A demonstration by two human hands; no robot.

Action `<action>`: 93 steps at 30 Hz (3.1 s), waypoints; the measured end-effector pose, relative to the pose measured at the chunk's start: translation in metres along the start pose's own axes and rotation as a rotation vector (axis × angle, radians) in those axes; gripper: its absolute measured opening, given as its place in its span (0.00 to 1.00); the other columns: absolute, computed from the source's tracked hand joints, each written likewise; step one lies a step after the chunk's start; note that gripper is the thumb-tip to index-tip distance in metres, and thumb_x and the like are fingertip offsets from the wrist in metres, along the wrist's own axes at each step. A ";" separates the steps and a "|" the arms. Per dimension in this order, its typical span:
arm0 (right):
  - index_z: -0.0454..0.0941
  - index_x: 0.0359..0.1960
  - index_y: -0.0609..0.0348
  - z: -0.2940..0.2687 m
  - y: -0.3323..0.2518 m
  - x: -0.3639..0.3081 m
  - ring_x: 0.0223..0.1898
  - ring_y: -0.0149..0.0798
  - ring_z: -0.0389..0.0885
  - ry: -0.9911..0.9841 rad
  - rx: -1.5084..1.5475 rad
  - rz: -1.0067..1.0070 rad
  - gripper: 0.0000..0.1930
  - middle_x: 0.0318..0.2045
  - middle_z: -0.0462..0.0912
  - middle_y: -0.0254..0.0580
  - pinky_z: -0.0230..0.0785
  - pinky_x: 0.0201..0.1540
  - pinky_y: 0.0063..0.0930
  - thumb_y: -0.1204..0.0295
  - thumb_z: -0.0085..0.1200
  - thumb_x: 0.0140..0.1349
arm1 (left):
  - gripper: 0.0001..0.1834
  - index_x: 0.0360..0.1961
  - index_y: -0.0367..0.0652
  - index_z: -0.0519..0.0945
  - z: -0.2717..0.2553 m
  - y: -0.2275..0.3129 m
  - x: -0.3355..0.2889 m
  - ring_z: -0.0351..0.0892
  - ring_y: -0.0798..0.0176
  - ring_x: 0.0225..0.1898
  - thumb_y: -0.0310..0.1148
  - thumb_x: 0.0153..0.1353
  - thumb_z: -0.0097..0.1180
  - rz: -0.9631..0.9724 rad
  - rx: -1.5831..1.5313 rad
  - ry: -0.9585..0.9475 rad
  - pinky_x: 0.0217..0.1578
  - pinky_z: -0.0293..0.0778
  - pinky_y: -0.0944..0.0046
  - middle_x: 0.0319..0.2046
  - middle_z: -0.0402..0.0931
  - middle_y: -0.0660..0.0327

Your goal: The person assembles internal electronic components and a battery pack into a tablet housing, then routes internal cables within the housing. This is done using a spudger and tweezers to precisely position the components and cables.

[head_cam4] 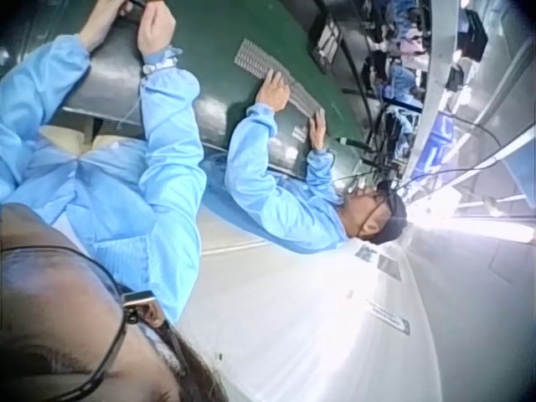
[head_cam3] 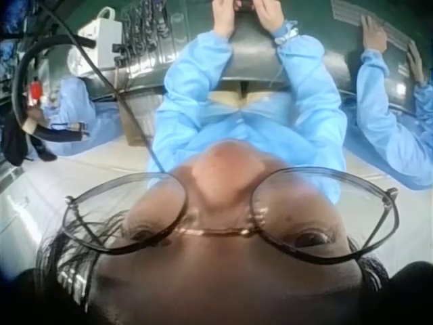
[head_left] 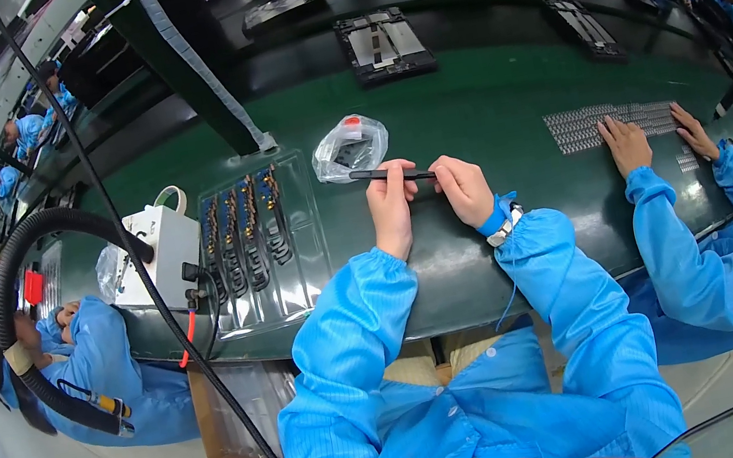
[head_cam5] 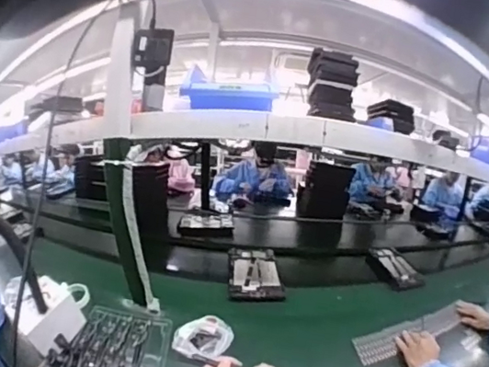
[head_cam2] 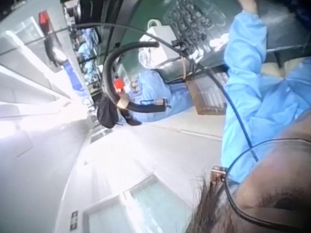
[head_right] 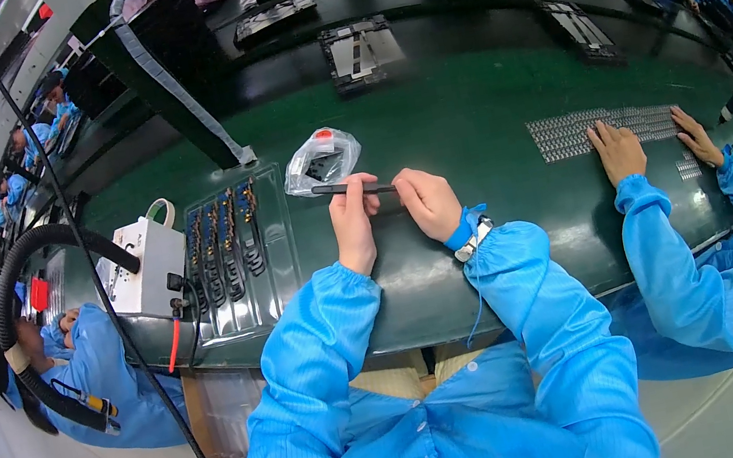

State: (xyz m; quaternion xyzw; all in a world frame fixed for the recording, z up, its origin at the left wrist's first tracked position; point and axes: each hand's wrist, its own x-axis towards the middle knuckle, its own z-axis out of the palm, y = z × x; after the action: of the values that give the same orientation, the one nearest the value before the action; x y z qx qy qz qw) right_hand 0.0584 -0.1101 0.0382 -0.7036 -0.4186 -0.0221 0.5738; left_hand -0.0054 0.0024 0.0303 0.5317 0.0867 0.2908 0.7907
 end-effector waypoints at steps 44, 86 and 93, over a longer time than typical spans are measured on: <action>0.69 0.23 0.64 -0.002 -0.009 -0.007 0.19 0.38 0.68 0.051 -0.044 0.036 0.06 0.17 0.69 0.44 0.59 0.21 0.26 0.74 0.44 0.55 | 0.20 0.30 0.40 0.74 -0.001 0.003 -0.004 0.60 0.77 0.19 0.43 0.62 0.34 -0.234 0.004 -0.100 0.21 0.57 0.77 0.16 0.65 0.69; 0.68 0.21 0.64 0.001 -0.009 -0.008 0.17 0.37 0.66 0.053 -0.065 -0.011 0.08 0.16 0.68 0.44 0.58 0.20 0.26 0.73 0.46 0.55 | 0.16 0.28 0.41 0.73 -0.003 0.008 -0.008 0.61 0.78 0.19 0.42 0.61 0.39 -0.153 -0.029 -0.077 0.21 0.57 0.78 0.16 0.66 0.69; 0.68 0.29 0.62 0.003 -0.018 -0.010 0.17 0.24 0.65 -0.016 0.026 0.061 0.06 0.17 0.69 0.34 0.57 0.19 0.17 0.75 0.51 0.51 | 0.15 0.28 0.41 0.73 -0.003 0.010 -0.008 0.60 0.79 0.18 0.40 0.61 0.41 -0.081 -0.057 0.006 0.19 0.55 0.79 0.16 0.64 0.70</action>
State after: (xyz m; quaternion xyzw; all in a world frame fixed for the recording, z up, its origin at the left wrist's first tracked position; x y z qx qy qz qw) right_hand 0.0394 -0.1137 0.0462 -0.7087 -0.4020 0.0064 0.5798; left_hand -0.0172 0.0027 0.0362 0.5042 0.1020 0.2627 0.8163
